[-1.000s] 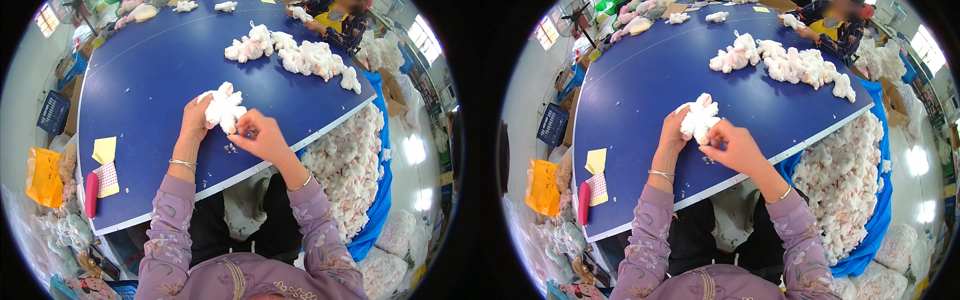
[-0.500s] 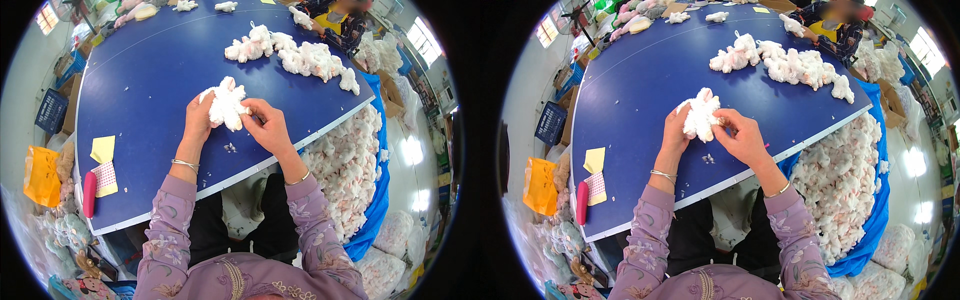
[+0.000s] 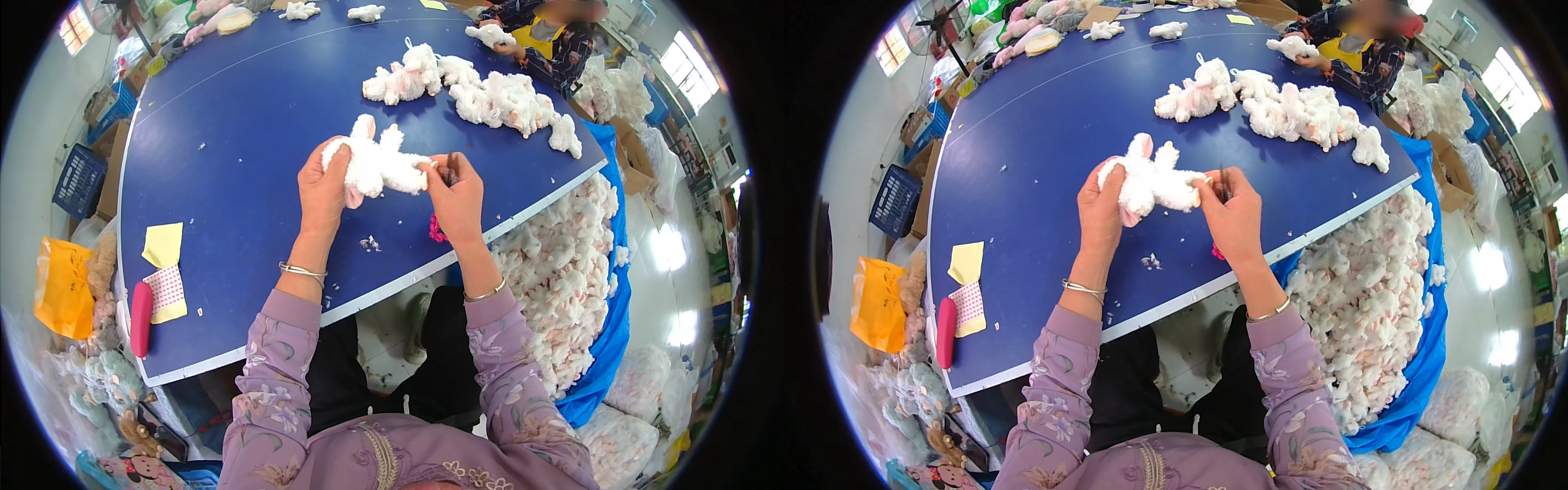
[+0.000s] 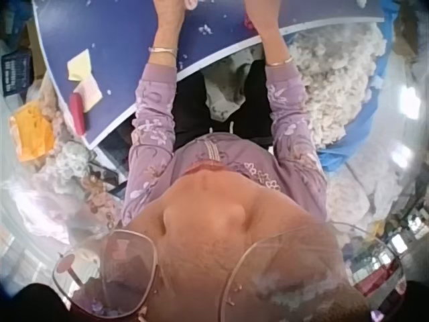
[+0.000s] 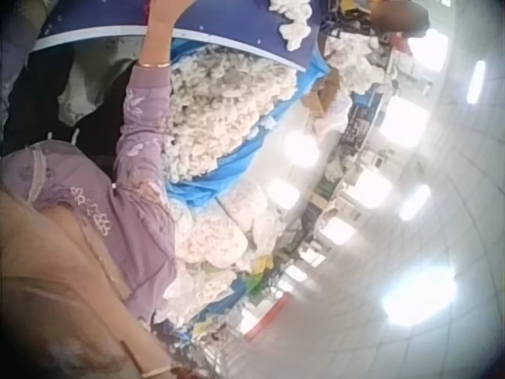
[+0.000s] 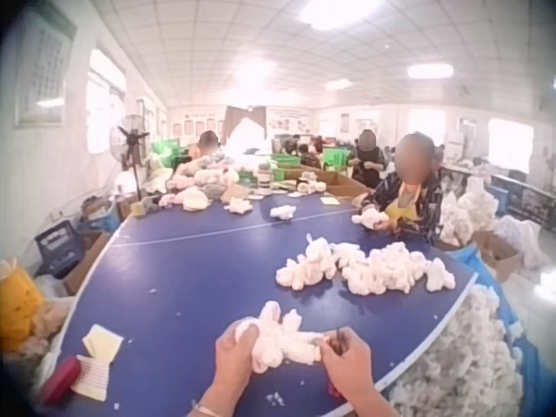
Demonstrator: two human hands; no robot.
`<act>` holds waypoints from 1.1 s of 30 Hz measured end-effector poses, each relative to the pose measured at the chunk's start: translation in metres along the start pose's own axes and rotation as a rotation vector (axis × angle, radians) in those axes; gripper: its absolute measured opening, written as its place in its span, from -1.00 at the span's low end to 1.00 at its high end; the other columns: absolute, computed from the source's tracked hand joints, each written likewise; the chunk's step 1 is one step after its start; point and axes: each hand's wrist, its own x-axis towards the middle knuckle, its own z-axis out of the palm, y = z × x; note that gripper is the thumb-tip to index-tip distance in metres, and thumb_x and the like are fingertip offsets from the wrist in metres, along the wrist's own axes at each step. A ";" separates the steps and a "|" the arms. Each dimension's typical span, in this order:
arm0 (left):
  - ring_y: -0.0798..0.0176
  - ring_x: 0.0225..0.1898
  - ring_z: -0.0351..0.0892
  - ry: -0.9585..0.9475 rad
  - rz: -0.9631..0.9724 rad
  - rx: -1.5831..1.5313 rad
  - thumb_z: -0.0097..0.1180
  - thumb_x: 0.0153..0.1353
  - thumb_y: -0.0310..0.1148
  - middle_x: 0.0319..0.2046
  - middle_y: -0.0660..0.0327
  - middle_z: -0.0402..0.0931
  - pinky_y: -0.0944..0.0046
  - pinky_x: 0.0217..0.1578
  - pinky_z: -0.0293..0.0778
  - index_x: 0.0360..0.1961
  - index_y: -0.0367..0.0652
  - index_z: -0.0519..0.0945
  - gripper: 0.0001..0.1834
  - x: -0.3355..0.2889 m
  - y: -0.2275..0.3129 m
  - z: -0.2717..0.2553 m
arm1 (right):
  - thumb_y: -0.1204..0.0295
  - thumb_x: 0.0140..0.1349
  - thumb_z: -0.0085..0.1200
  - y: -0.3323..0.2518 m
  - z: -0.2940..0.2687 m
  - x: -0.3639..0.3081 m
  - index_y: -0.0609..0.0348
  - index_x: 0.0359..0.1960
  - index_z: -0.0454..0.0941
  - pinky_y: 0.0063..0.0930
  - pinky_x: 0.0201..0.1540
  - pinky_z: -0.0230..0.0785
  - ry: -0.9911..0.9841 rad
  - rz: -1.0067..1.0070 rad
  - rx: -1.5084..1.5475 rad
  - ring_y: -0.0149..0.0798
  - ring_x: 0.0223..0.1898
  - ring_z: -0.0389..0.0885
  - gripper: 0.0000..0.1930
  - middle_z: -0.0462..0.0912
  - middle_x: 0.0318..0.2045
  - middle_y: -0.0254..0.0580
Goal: The person trims the fur on small white plush toys using scissors. They pick up each toy, snip stray fibers, and place the finished items on a blue table. The process is repeated for multiple toys throughout the clip.
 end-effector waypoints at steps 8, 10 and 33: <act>0.52 -0.36 0.52 -0.107 -0.013 0.157 0.10 0.32 -0.35 -0.28 0.32 0.57 0.48 -0.43 0.46 0.00 -0.17 0.55 -0.73 -0.005 0.010 -0.005 | 0.46 0.14 0.26 -0.017 -0.006 -0.005 0.29 -0.33 0.55 -0.63 -0.52 0.18 -0.143 0.034 -0.134 -0.59 -0.57 0.28 -0.82 0.41 -0.62 -0.43; 0.52 -0.35 0.52 -0.139 -0.012 0.170 0.10 0.31 -0.36 -0.28 0.32 0.57 0.48 -0.43 0.45 0.00 -0.18 0.55 -0.74 -0.007 0.008 0.000 | 0.47 0.15 0.25 -0.012 0.000 -0.007 0.27 -0.31 0.56 -0.62 -0.53 0.20 -0.130 -0.179 -0.131 -0.58 -0.57 0.34 -0.84 0.45 -0.60 -0.39; 0.47 -0.25 0.57 -0.135 -0.079 0.063 0.06 0.36 -0.33 -0.20 0.26 0.59 0.45 -0.26 0.50 0.06 -0.23 0.52 -0.69 -0.006 -0.001 0.003 | 0.22 0.37 0.00 -0.018 -0.013 -0.004 0.31 -0.38 0.47 -0.34 -0.43 0.29 -0.400 -0.078 -0.132 -0.31 -0.52 0.44 -0.66 0.51 -0.57 -0.19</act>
